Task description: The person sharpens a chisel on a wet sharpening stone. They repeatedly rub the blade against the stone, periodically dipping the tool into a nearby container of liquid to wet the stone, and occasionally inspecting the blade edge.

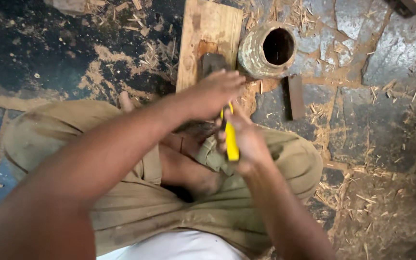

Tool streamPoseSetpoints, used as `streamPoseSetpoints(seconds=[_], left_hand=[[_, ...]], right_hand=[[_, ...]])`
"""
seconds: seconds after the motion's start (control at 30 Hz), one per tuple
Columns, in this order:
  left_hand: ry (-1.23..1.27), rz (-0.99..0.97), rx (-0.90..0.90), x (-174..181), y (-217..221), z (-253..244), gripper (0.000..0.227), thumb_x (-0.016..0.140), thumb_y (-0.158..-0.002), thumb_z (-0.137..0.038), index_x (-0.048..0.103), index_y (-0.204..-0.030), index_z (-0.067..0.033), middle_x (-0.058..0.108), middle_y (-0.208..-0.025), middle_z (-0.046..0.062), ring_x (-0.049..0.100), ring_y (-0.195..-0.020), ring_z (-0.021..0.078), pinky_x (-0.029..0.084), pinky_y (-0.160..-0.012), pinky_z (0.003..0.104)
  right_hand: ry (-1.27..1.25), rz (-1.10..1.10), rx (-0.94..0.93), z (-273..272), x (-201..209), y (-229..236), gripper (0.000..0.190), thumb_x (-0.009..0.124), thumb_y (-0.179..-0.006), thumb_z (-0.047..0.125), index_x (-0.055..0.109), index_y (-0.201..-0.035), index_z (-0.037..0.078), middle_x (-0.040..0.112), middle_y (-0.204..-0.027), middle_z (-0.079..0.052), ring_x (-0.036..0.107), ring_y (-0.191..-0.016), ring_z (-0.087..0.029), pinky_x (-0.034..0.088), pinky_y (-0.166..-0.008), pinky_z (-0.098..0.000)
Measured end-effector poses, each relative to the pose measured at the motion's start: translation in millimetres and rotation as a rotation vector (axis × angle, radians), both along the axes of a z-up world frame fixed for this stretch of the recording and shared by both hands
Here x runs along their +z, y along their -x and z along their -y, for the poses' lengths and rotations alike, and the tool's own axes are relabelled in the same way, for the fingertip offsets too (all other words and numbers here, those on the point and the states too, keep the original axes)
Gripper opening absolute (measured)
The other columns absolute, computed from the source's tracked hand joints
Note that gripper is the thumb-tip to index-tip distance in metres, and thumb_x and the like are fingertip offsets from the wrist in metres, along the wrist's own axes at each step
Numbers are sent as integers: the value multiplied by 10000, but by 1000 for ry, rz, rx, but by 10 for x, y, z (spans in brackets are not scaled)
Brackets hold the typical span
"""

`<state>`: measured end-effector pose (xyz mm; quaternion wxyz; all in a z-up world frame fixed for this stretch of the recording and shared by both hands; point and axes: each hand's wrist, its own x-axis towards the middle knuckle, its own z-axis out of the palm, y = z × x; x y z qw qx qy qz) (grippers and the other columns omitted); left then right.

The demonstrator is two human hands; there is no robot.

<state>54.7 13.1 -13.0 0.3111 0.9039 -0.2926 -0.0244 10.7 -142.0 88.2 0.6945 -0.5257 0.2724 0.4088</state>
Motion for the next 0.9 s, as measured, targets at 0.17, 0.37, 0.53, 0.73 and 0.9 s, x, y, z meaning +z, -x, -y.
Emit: streamPoseSetpoints(seconds=[0.17,0.37,0.53,0.73,0.9], left_hand=[[-16,-86,22,5,946,247,565,633,-919,-120,481,-1445,21,355,-1601,231,304,-1503,368,207,-1230,558],[21,-66,59,-83,187,17,638,580,-933,-57,456,-1559,-44,355,-1655,154,310,-1537,306,203,-1268,509],[117,69,162,351,-309,-317,569,694,-930,-41,531,-1475,-46,360,-1605,282,323,-1498,419,277,-1221,498],[695,-63,656,919,-42,-604,693,680,-886,9,417,-1527,-3,526,-1514,232,521,-1431,336,460,-1189,430],[1299,-424,404,1122,-35,-746,656,760,-928,-13,455,-1506,44,654,-1347,178,674,-1179,162,592,-1024,299]], right_hand=[[128,-174,44,162,151,772,595,519,-978,264,404,-1555,349,543,-754,-18,546,-539,-134,451,-393,-279],[46,8,93,30,-58,98,553,514,-999,253,439,-1547,248,528,-818,-16,546,-583,-119,470,-451,-264],[-156,144,78,-180,-160,-458,585,537,-1007,242,395,-1575,223,589,-883,-22,563,-619,-116,458,-466,-249],[-193,477,121,-100,-292,-338,712,649,-982,157,323,-1614,133,666,-1042,-88,604,-686,-140,520,-567,-278],[-316,611,240,-66,-437,-215,730,626,-990,137,259,-1620,105,669,-1127,-113,647,-757,-170,561,-650,-330]])
